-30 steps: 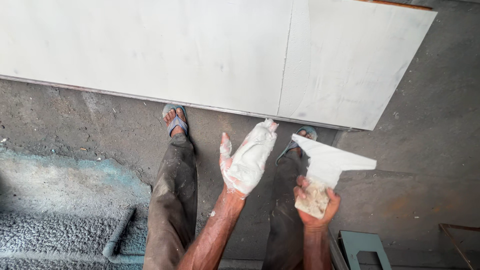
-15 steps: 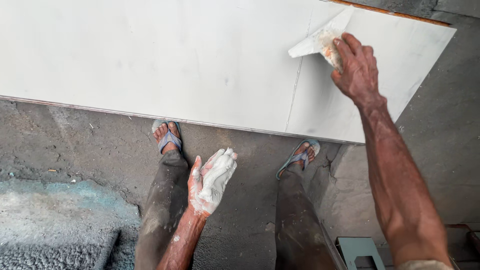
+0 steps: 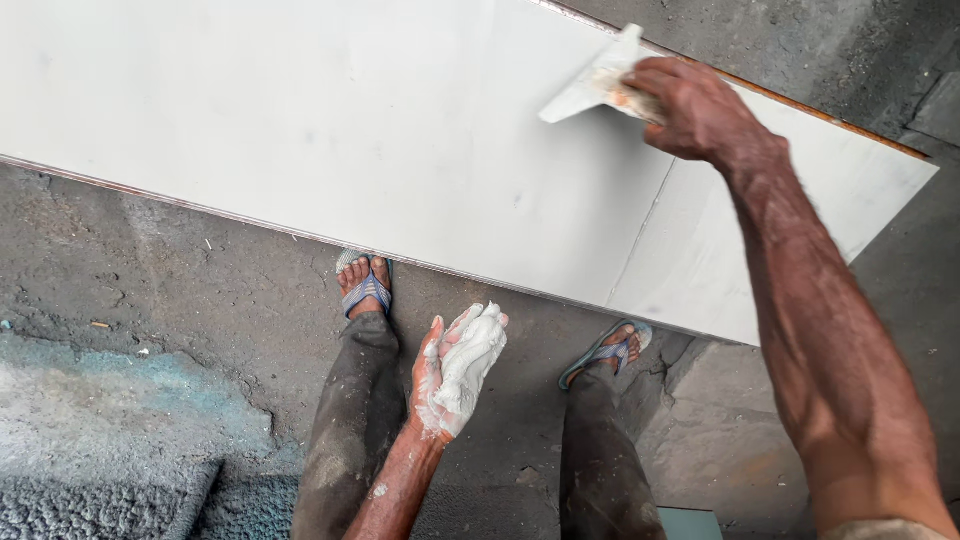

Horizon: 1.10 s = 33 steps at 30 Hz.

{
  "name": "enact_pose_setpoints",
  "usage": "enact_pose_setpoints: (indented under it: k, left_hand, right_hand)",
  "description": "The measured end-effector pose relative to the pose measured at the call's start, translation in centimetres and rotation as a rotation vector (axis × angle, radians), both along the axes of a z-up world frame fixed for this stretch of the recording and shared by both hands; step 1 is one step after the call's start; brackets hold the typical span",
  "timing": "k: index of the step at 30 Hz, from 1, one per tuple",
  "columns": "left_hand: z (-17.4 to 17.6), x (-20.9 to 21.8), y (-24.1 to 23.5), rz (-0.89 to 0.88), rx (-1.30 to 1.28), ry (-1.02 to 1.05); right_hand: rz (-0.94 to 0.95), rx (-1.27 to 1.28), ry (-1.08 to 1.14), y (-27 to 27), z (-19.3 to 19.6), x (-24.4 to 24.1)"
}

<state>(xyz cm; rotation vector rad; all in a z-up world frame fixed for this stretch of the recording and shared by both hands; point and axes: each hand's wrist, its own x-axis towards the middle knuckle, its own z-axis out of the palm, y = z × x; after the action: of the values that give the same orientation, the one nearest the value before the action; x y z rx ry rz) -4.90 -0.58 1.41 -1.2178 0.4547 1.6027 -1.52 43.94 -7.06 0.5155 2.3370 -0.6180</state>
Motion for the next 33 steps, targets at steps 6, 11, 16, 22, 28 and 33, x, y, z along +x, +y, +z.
enact_pose_setpoints:
  k: [6,11,16,22,28,33]
  left_hand:
    - [-0.4,-3.0,-1.1,0.123,-0.013,0.273]
    - [0.5,-6.6,-2.0,0.361,-0.008,0.255]
    - [2.2,-5.4,-0.5,0.403,0.203,0.114]
    - [2.7,-1.4,0.9,0.053,0.307,0.243]
    - [0.7,6.3,2.2,-0.716,0.205,0.452]
    - [-0.5,9.8,2.3,-0.853,0.136,0.254]
  right_hand:
    - [0.044,-0.240,0.465,-10.4,-1.8,-16.0]
    - [-1.295,-1.189,0.362,-20.4,5.8,-5.3]
    - [-1.941,-2.269,0.434,-34.3,11.7,10.4]
    - [-2.345,-1.414,0.457,-36.2,16.7,23.3]
    - [-1.777,-1.061,0.017,-35.0,17.8,25.9]
    - [-1.133,-1.311,0.139,-36.6,18.3,27.9]
